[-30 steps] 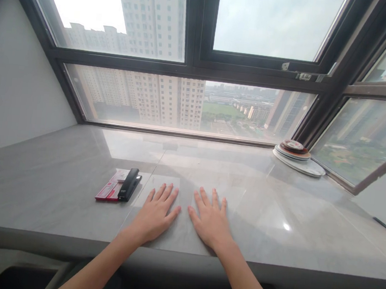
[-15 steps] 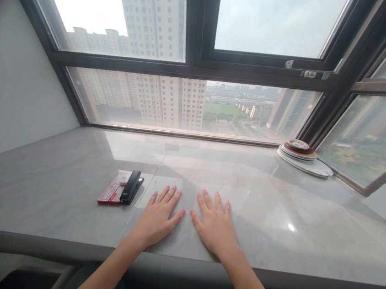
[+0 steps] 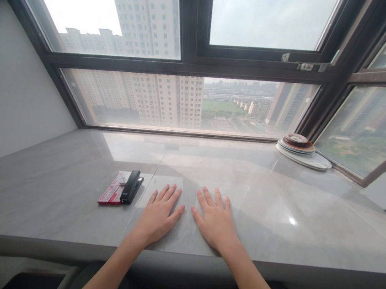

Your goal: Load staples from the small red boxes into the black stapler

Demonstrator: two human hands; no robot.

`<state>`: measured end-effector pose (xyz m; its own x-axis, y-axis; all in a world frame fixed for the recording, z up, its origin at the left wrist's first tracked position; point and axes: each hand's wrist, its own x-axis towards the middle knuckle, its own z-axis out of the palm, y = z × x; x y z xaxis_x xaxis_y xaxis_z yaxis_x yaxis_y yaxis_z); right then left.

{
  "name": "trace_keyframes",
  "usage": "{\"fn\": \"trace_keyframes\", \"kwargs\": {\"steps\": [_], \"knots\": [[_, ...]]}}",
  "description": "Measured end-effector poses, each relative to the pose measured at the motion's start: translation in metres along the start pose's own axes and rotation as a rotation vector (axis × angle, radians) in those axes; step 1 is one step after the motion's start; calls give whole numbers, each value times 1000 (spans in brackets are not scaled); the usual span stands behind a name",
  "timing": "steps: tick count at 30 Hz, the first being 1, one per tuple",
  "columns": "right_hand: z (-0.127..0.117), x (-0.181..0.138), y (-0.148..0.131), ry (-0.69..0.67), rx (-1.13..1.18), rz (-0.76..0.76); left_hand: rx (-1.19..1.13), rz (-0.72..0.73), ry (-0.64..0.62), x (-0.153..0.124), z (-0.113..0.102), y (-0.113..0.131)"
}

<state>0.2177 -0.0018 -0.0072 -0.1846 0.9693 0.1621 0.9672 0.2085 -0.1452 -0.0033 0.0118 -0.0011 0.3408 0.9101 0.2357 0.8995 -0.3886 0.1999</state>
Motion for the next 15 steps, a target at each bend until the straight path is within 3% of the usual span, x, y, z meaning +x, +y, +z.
{"fn": "trace_keyframes", "kwargs": {"steps": [15], "knots": [[-1,0,0,4,-19,3,-21,4,18,0,3,-1]]}}
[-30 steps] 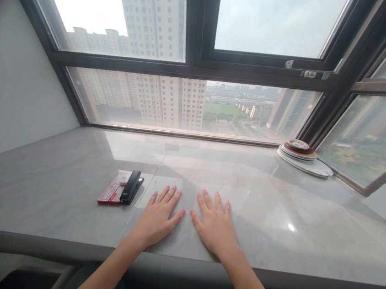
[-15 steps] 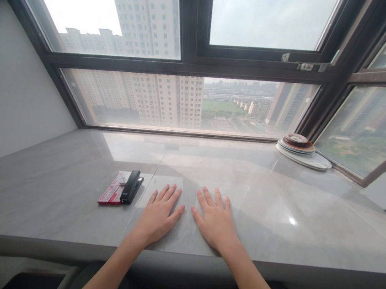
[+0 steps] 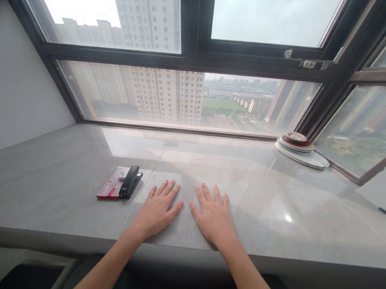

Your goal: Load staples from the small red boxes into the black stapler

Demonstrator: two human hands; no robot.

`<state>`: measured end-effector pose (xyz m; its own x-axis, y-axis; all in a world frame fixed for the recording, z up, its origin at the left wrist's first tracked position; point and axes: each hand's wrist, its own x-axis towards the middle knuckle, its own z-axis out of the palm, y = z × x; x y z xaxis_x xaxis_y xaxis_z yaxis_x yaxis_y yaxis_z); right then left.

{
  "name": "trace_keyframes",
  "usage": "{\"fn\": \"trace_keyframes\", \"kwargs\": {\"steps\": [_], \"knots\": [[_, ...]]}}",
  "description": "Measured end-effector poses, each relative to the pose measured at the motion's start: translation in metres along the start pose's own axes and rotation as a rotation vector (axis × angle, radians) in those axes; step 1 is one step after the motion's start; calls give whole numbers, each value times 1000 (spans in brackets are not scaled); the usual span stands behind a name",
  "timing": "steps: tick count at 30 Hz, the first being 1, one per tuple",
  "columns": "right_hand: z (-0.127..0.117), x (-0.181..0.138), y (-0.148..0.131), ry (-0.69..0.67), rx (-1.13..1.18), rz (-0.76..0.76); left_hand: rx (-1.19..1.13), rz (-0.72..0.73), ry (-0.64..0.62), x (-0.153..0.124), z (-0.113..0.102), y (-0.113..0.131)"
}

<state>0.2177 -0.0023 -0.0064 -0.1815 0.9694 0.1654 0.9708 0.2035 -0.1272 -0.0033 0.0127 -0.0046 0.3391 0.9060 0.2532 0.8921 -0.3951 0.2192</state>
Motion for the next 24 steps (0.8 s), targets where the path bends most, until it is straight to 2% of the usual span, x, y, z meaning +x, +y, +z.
{"fn": "trace_keyframes", "kwargs": {"steps": [24], "knots": [[3,-1,1,2,-6,0,1,0,-14,0,1,1]]}}
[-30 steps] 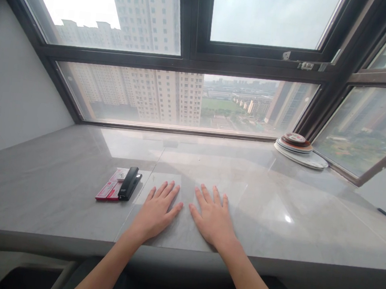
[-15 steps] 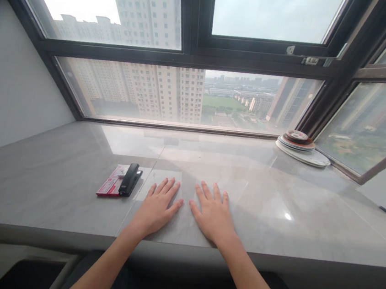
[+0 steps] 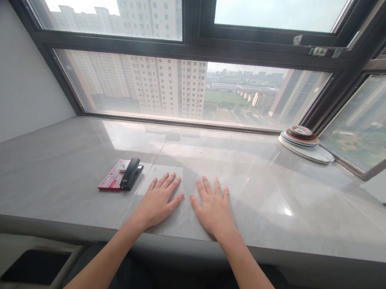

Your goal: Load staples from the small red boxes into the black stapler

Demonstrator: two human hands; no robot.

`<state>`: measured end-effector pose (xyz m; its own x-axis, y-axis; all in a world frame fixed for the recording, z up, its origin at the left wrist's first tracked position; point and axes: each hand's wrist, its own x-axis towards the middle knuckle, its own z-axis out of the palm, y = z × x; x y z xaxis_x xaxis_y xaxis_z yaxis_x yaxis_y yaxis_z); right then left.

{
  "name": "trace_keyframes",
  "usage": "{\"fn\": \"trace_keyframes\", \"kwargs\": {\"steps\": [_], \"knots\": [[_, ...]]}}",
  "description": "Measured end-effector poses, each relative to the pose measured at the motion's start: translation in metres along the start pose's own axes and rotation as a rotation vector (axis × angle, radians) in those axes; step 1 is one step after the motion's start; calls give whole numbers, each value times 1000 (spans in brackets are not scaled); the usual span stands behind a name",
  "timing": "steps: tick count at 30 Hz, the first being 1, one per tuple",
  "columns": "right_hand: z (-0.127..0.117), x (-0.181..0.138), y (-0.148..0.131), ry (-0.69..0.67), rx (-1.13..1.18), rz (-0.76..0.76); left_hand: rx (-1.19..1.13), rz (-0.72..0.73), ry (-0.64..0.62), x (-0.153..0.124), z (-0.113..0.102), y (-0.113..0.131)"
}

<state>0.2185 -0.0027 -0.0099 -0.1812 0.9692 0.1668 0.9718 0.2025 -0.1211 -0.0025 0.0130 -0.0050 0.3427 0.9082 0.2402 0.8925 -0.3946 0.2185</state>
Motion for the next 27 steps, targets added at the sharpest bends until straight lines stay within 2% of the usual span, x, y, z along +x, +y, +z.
{"fn": "trace_keyframes", "kwargs": {"steps": [27], "knots": [[-2,1,2,-1,33,-7,22,8,-5,-1,0,1]]}}
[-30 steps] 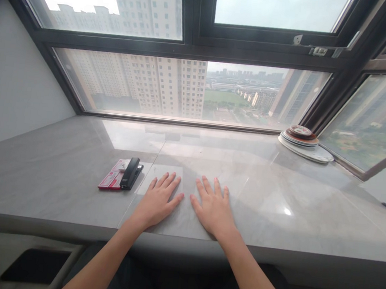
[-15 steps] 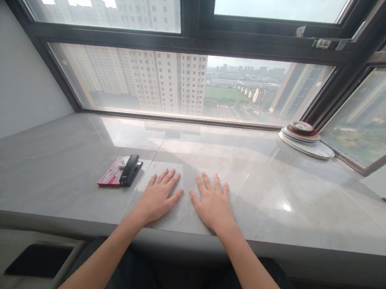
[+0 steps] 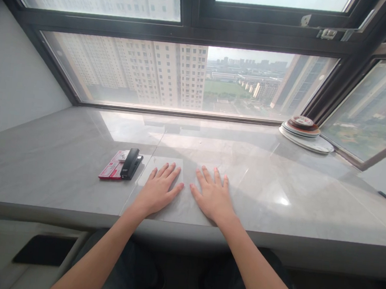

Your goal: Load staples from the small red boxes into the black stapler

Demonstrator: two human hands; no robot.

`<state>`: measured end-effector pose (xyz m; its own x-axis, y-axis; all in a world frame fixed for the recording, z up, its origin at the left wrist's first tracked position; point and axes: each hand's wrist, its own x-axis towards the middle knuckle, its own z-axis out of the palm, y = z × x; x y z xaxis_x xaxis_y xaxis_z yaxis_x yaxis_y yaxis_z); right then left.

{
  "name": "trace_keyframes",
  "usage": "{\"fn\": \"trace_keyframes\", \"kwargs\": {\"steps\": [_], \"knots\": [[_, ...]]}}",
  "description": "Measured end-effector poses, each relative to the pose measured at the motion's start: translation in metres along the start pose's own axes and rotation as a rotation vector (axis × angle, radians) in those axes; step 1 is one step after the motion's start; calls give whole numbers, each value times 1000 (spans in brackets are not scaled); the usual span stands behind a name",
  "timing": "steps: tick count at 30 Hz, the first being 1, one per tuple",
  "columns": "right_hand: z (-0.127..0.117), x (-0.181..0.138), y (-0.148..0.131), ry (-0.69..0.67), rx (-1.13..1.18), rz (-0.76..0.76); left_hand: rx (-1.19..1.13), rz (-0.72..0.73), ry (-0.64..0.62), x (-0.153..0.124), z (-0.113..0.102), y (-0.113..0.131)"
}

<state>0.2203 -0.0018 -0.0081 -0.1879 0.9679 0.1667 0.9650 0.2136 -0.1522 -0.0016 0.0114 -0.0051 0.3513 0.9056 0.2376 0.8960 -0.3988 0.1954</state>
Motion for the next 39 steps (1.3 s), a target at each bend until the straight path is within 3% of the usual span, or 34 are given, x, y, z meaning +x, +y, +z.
{"fn": "trace_keyframes", "kwargs": {"steps": [9,18,22,26,29,31,34,39], "knots": [[4,3,3,16,21,-9,21,14,-11,-1,-1,0],[-5,10,-2,-7,112,58,45,77,-1,-35,-9,6],[-20,42,-51,-1,308,149,33,90,6,-35,-15,8],[-22,84,-135,-103,628,-130,41,120,27,-36,-9,1],[-10,115,-187,-148,632,-156,104,167,5,-37,1,-7],[-3,134,-204,-137,571,-154,123,215,-21,-38,2,-10],[-3,152,-198,-148,463,-179,16,195,-13,-37,-8,-6],[-21,135,-128,-111,398,-210,-170,132,40,-35,-32,7]]}}
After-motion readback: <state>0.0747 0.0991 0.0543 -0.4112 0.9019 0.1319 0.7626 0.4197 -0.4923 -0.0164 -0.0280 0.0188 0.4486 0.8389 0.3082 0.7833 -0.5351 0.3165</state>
